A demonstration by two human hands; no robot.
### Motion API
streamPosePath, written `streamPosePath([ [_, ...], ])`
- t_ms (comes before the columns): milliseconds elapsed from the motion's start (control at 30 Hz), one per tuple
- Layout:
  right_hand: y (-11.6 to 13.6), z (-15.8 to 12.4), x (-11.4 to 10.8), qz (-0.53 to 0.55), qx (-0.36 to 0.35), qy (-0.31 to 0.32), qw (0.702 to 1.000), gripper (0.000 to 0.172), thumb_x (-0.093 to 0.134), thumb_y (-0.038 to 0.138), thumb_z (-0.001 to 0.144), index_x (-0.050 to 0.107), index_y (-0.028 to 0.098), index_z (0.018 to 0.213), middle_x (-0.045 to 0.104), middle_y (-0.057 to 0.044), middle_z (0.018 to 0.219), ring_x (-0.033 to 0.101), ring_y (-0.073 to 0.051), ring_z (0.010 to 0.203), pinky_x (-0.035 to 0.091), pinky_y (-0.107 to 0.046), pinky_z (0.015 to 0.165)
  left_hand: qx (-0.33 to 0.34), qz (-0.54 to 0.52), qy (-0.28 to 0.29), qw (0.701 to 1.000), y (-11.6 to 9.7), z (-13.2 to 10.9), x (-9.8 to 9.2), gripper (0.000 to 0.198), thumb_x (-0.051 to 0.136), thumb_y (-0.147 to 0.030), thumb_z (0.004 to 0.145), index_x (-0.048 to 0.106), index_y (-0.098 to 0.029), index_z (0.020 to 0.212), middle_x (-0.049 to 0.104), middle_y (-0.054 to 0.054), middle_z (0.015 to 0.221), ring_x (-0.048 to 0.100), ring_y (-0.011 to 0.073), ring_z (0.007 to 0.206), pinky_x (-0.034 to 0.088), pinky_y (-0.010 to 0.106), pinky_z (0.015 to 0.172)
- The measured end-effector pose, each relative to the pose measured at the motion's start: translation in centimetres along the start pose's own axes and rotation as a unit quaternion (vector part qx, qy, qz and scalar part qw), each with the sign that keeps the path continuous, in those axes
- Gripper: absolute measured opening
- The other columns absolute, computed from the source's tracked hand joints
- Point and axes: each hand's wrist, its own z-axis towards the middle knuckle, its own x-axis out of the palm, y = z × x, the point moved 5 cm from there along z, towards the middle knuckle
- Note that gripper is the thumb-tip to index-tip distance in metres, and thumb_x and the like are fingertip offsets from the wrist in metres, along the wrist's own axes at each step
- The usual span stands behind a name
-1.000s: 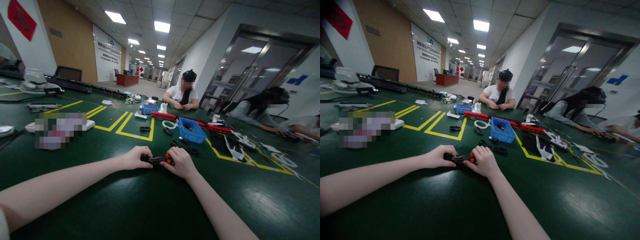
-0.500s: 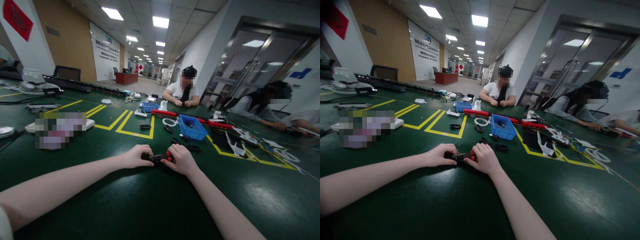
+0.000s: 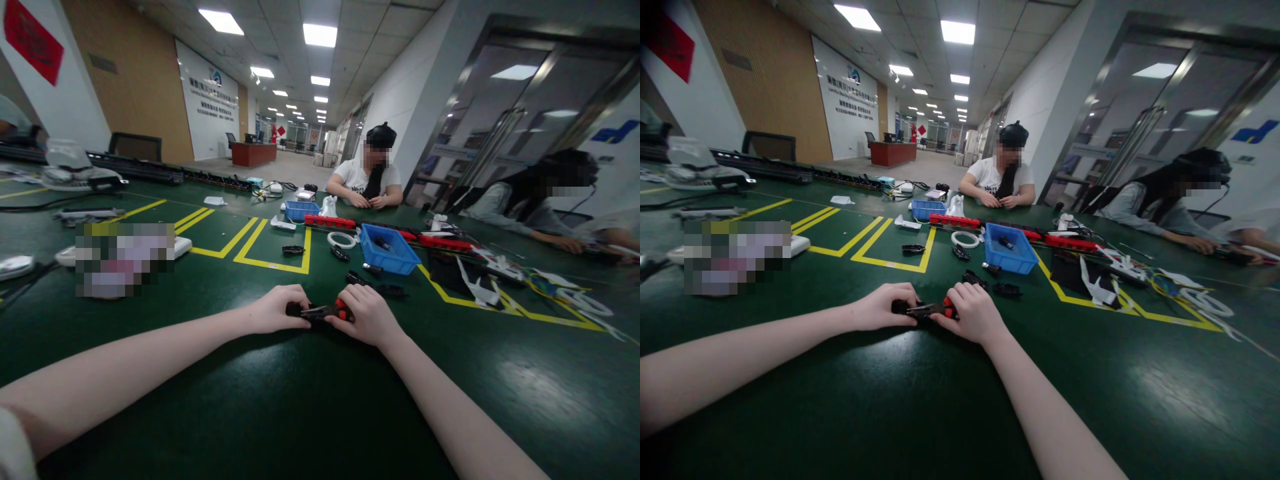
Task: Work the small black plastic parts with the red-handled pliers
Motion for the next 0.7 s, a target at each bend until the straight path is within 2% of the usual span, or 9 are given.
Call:
streamPosePath([
  [433,0.05,0.13,-0.07,0.008,0.004,0.001,1.000,0.039,0.052,0.056,0.089,0.056,0.018,0.082,0.060,-0.007,0.082,0.051,-0.019,0.073,0.036,-0.033,0.068,-0.017,0.024,0.004,1.000,-0.02,0.04,-0.05,0.021,0.074,-0.033,0.078,0.064,-0.015,0.082,0.060,0.002,0.090,0.058,0.0156,0.081,0.043,0.027,0.072],
  [700,0.10,0.17,0.21,0.010,-0.009,0.004,1.000,0.040,0.051,0.057,0.089,0.056,0.018,0.081,0.060,-0.007,0.080,0.050,-0.019,0.072,0.037,-0.033,0.068,-0.009,0.026,-0.003,1.000,0.02,-0.01,-0.14,0.019,0.075,-0.031,0.076,0.065,-0.016,0.080,0.061,0.002,0.091,0.059,0.0163,0.083,0.045,0.029,0.075],
])
